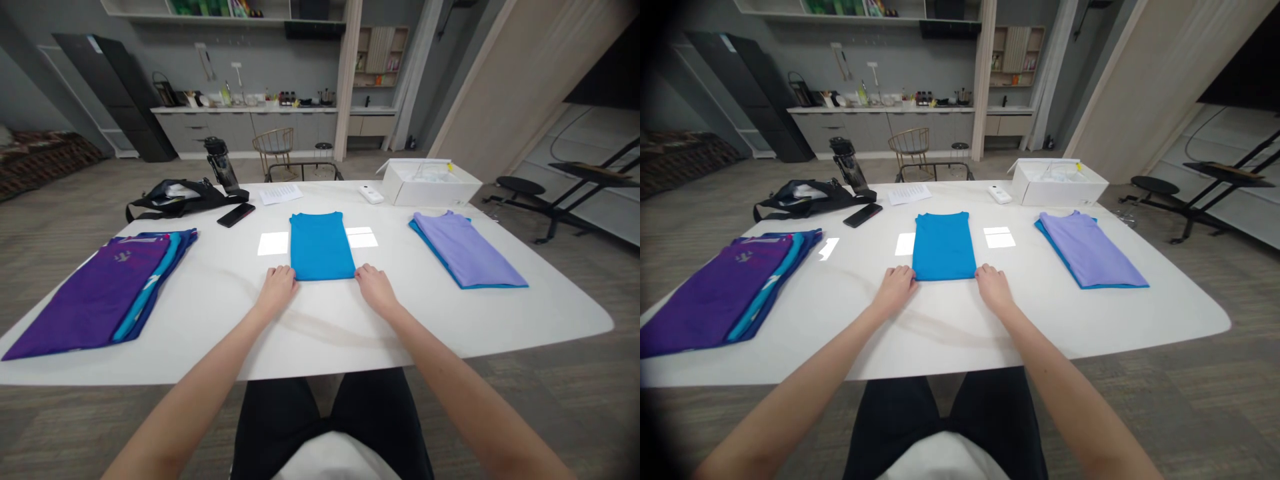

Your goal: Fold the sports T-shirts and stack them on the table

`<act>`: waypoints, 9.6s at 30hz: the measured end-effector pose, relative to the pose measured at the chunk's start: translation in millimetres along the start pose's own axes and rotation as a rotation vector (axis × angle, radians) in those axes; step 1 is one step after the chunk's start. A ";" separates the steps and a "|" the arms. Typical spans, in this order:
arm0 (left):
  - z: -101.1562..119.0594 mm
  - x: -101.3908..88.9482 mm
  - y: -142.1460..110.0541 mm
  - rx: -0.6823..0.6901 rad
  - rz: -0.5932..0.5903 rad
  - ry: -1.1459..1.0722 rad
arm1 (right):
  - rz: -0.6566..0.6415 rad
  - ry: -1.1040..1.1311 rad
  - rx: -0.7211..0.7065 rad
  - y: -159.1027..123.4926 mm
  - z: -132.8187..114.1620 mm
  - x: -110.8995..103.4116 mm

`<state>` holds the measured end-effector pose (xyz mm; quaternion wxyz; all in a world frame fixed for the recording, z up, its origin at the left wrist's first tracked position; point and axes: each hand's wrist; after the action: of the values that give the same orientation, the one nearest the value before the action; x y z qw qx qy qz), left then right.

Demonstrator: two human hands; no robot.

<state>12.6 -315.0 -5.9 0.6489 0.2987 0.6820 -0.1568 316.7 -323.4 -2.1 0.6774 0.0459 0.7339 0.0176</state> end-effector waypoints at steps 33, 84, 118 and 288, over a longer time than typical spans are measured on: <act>-115.2 -8.0 80.6 -0.359 -0.233 -0.482 | -0.227 0.267 0.145 121.6 -21.2 -14.3; 185.4 -179.6 238.3 0.419 0.348 -0.665 | 0.759 0.446 0.394 -78.3 253.3 -214.3; 220.4 57.3 487.9 -0.153 0.269 -0.802 | 0.164 0.296 0.795 220.9 430.5 -23.0; 20.7 4.1 146.4 0.149 0.117 -0.611 | -0.272 0.438 -0.557 -32.4 -68.2 -48.8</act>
<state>118.5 -213.6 13.2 0.8079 0.3231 0.4241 -0.2511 251.1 -357.6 49.1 0.4871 -0.2427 0.8279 0.1359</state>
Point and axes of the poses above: each hand's wrist, its own y-axis towards the middle knuckle, its own x-axis out of the palm, z = x × y, and after that the axes turned 15 degrees about x, right-handed
